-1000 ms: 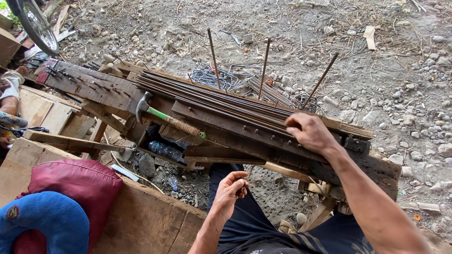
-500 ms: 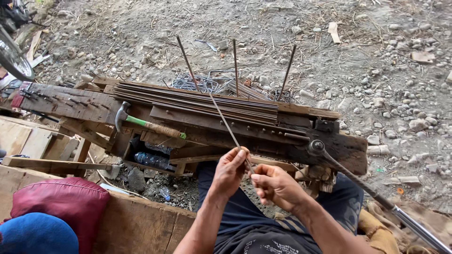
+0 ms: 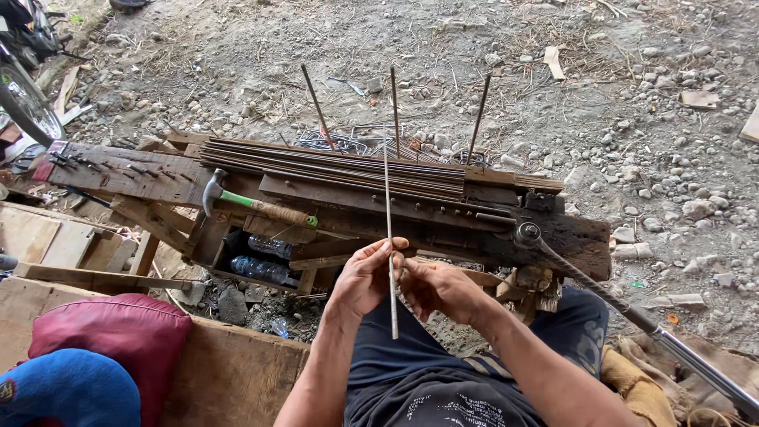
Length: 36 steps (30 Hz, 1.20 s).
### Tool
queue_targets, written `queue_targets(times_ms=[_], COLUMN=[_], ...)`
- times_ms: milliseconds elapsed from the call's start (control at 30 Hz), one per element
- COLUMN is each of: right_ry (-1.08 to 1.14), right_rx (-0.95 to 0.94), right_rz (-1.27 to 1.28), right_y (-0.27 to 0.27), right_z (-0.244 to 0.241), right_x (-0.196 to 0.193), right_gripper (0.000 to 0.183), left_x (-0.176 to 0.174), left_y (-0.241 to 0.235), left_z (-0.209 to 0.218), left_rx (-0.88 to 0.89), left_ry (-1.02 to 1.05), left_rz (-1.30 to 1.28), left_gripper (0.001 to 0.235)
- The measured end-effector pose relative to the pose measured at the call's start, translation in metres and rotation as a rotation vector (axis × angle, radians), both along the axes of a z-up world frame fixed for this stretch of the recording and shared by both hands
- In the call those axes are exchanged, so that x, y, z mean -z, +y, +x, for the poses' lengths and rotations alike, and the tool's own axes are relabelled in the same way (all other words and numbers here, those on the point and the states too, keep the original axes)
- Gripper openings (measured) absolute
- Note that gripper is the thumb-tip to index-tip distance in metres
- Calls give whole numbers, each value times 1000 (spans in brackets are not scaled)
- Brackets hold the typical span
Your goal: The person uses a hammer to straighten a metal rod, then places it into a manual bending jig. They operate a lever to bend the rod into a U-shape, remove the finished piece, and repeat the process with another rod.
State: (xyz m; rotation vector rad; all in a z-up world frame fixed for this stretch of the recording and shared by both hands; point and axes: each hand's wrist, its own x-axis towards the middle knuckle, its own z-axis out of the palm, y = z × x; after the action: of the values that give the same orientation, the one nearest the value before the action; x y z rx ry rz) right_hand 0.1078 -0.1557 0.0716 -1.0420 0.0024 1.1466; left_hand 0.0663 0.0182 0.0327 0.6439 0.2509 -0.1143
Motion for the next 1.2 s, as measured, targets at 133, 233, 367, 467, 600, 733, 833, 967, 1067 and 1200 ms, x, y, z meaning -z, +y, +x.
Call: queue_targets(times_ms=[133, 233, 367, 467, 600, 733, 833, 967, 1067, 1200], right_ry=[-523, -1051, -1287, -1175, -1412, -1214, -1285, -1623, -1661, -1478], right_rx=[-167, -274, -360, -127, 317, 647, 758, 799, 689, 773], right_rz=[-235, -348, -660, -535, -659, -1358, -1478, -1362, -1198, -1187], right_y=[24, 69, 135, 115, -10, -183, -243, -276, -331, -316], right_z=[17, 36, 52, 59, 54, 62, 67, 136, 221, 297], right_x=[52, 81, 42, 15, 28, 119, 169, 220, 281, 306], right_gripper=[23, 20, 28, 21, 31, 41, 46, 58, 38, 58], left_x=[-12, -31, -77, -97, -84, -77, -88, -49, -33, -16], left_y=[17, 28, 45, 59, 73, 73, 61, 54, 49, 52], left_z=[-21, -49, -80, -102, -115, -109, -103, -119, -146, -190], left_rx=[48, 38, 160, 176, 170, 223, 255, 171, 20, -199], left_ry=[-52, -63, 33, 114, 151, 172, 150, 45, 185, 232], left_rz=[112, 278, 723, 929, 944, 975, 938, 694, 507, 420], left_gripper=[26, 21, 13, 15, 10, 11, 12, 15, 13, 12])
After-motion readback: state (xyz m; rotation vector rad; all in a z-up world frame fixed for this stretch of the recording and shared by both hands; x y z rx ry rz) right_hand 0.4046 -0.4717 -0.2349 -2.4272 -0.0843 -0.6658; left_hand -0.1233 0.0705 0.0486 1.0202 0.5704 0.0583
